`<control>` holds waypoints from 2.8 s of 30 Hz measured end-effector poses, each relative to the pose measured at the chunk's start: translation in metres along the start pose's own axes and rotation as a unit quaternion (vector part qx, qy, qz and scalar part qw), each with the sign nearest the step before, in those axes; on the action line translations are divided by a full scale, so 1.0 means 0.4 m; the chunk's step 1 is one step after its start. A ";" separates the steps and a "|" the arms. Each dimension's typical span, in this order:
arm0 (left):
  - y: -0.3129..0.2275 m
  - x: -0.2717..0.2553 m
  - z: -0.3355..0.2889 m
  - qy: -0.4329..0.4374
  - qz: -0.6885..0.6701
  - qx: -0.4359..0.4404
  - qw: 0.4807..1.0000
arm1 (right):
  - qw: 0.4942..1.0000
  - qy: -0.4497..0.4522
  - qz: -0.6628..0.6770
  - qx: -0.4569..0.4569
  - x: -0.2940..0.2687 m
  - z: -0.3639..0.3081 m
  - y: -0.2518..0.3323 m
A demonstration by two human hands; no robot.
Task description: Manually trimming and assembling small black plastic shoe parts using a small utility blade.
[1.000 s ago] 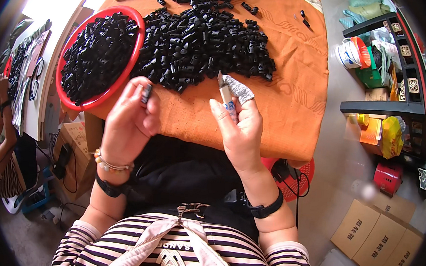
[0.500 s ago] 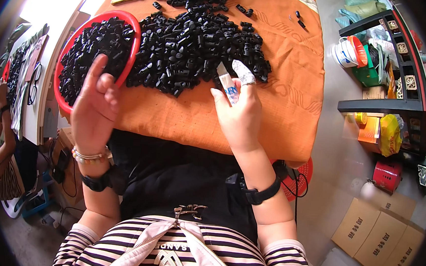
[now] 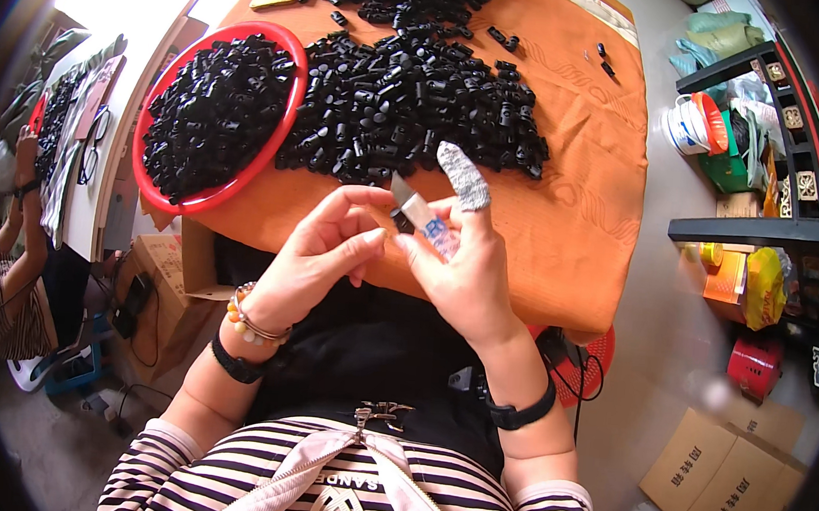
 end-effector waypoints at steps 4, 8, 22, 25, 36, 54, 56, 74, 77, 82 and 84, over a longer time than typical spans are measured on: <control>0.002 0.020 -0.004 0.021 0.020 -0.015 0.999 | 0.997 0.076 -0.006 0.004 0.030 -0.025 0.013; 0.000 0.012 -0.009 0.017 -0.049 -0.016 0.999 | 0.996 0.086 0.018 -0.012 0.033 -0.024 0.042; -0.021 0.034 -0.047 0.045 -0.311 -0.055 0.948 | 0.992 0.044 0.114 -0.019 -0.011 -0.040 0.077; -0.023 0.038 -0.052 0.052 -0.326 -0.047 0.943 | 0.988 0.043 0.150 -0.020 -0.003 -0.050 0.087; -0.019 0.054 -0.062 0.066 -0.339 -0.042 0.938 | 0.991 0.089 0.099 0.001 0.015 -0.085 0.089; -0.003 0.067 -0.072 0.069 -0.316 -0.072 0.943 | 0.975 0.053 0.214 0.035 0.005 -0.090 0.070; 0.003 0.062 -0.070 0.064 -0.323 -0.074 0.941 | 0.975 0.054 0.214 0.034 0.006 -0.090 0.074; 0.012 0.066 -0.060 0.097 -0.325 -0.060 0.939 | 0.938 0.087 0.333 0.049 0.053 -0.073 0.058; 0.013 0.059 -0.060 0.083 -0.335 -0.057 0.937 | 0.945 0.071 0.313 0.061 0.048 -0.073 0.049; 0.018 0.065 -0.064 0.103 -0.327 -0.075 0.937 | 0.946 0.060 0.312 0.062 0.038 -0.067 0.053; 0.020 0.066 -0.063 0.101 -0.307 -0.071 0.944 | 0.950 0.044 0.300 0.077 0.033 -0.067 0.042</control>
Point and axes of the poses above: each hand's wrist, its own z-axis towards the middle knuckle, its own x-axis out of the palm, y = z × x, the point moved 9 cm from there along z, towards the middle knuckle, and after that the axes turned 13 degrees about -z, right-handed, at the moved point
